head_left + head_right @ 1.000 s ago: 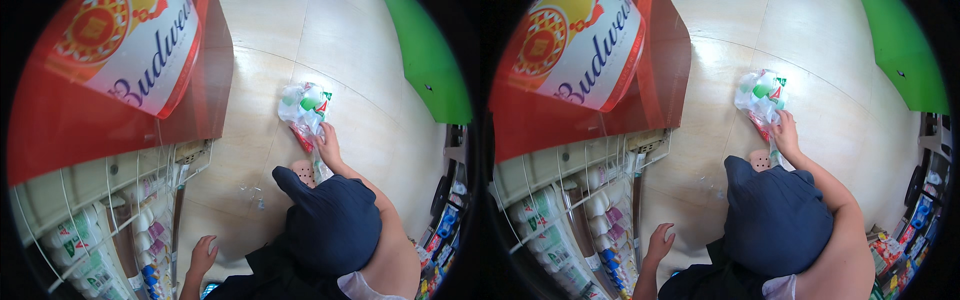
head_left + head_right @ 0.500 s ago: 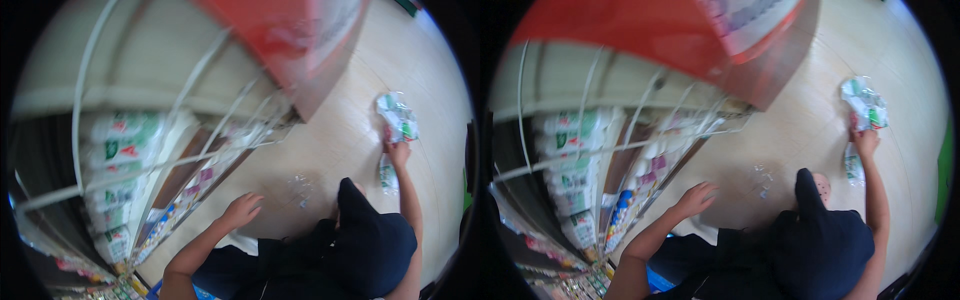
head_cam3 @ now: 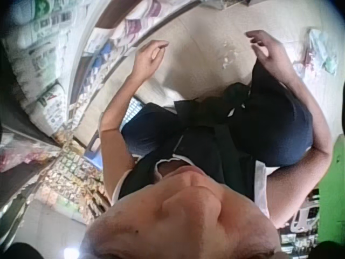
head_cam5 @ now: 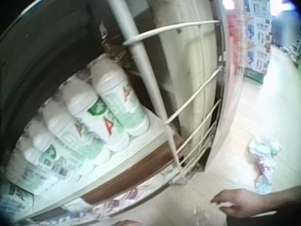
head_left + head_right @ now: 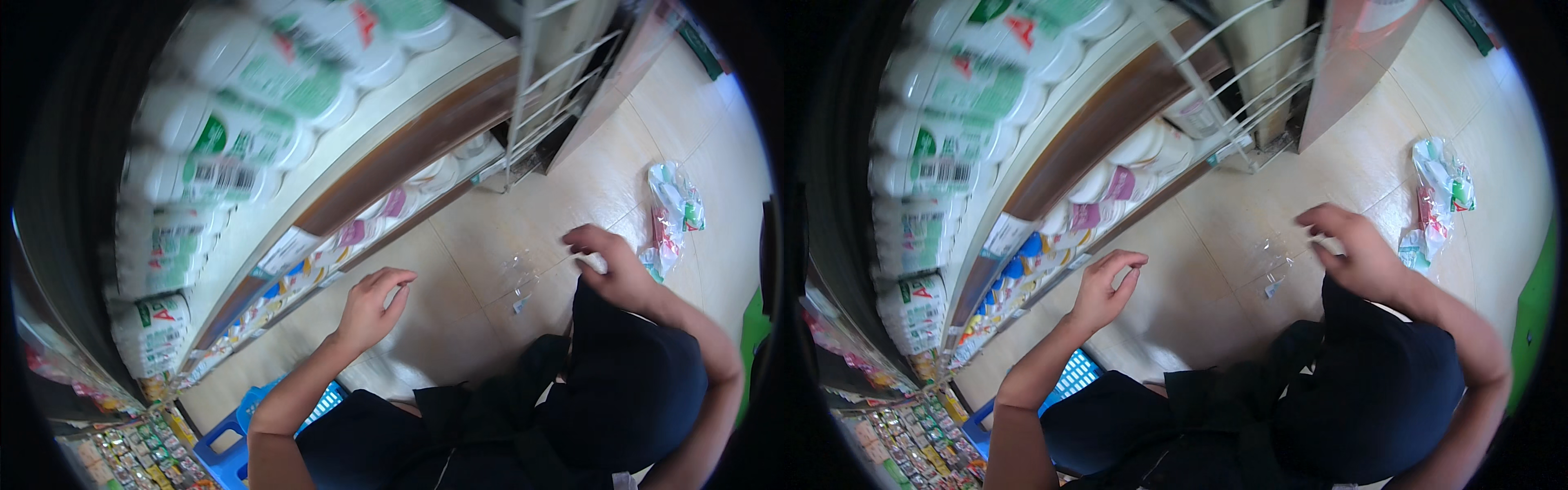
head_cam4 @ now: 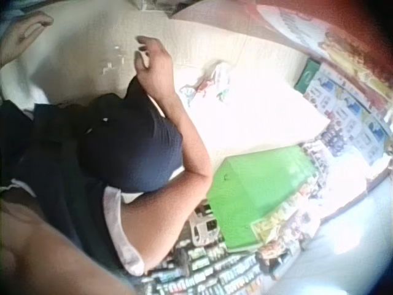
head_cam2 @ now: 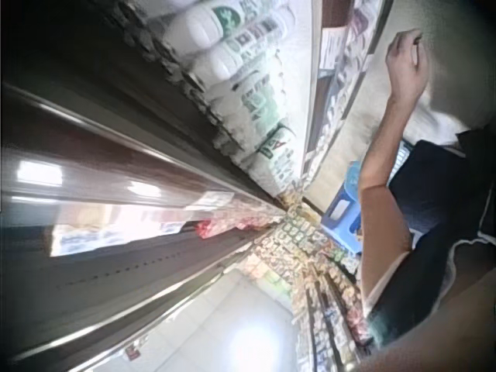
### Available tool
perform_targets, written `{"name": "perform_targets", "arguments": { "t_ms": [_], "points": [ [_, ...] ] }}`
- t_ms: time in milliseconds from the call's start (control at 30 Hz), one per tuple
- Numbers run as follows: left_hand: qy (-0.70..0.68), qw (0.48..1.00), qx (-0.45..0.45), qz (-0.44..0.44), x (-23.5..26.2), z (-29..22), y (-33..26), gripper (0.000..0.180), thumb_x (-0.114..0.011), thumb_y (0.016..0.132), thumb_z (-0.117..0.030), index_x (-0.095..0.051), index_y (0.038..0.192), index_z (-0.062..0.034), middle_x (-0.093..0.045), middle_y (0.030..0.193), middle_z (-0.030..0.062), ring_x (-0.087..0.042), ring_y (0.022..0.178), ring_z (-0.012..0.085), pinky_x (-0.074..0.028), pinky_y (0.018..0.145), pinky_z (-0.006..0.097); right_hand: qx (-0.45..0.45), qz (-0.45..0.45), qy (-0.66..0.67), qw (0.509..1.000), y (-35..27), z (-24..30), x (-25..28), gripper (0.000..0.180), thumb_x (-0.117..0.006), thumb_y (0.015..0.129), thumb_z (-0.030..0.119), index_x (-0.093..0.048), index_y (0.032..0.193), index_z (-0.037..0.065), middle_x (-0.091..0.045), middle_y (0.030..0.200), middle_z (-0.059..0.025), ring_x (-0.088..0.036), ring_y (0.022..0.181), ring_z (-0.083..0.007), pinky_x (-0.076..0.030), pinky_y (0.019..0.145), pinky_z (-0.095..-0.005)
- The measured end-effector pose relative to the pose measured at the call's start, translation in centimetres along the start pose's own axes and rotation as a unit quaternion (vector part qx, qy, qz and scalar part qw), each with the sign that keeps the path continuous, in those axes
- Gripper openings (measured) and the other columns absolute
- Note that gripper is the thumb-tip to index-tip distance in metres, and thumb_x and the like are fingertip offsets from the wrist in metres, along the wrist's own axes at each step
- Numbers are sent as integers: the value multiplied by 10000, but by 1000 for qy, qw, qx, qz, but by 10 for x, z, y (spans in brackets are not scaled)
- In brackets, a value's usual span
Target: The person sits on a low stool and restocks a refrigerated display case with bottled beverages. They unwrap shrink-wrapped packs, place bottles into the shelf, and add individual bottles from a blue basket.
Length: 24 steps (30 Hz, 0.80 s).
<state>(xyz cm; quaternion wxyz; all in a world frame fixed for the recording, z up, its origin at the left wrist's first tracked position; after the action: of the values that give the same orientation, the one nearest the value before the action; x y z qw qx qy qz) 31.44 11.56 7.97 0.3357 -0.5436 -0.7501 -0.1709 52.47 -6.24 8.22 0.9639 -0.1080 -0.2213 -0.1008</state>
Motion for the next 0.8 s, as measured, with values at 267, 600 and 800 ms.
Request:
{"name": "perform_targets", "arguments": {
  "t_ms": [267, 600, 800],
  "points": [
    [-44, 992, 66, -96, 25, 4, -30, 212, -617, 749, -17, -601, 953, -75, -510, 593, 49, -524, 533, 181, -447, 514, 286, 121, -61, -97, 986, 80, 100, -35, 598, -585, 750, -21, -334, 1287, 63, -436, 1209, -138, -506, 1061, -256, -448, 857, -350],
    [-104, 989, -16, -107, 17, 31, -82, 289, -572, 767, 48, -567, 1041, -43, -471, 571, 44, -469, 491, 115, -401, 483, 234, 225, -379, -61, 895, 107, 111, -35, 537, -638, 771, 44, -350, 1221, -13, -458, 1170, -132, -469, 1091, -236, -351, 988, -370],
    [-158, 982, 21, -97, -4, 51, -100, 294, -566, 773, 35, -564, 1054, -48, -499, 601, 55, -502, 513, 129, -428, 513, 248, 203, -414, 14, 887, 128, 101, -34, 421, -641, 807, 87, -422, 1152, -13, -529, 1080, -100, -514, 988, -173, -388, 915, -297]
  ]
}}
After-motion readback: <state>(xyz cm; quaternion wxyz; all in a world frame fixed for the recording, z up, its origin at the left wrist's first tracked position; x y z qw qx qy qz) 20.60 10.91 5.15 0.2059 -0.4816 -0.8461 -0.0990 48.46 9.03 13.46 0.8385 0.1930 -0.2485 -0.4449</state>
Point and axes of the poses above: each hand's wrist, its own y-axis towards the middle knuckle, its own x-axis out of the back of the hand, z = x × y, the point moved 9 cm from there along y, towards the middle knuckle
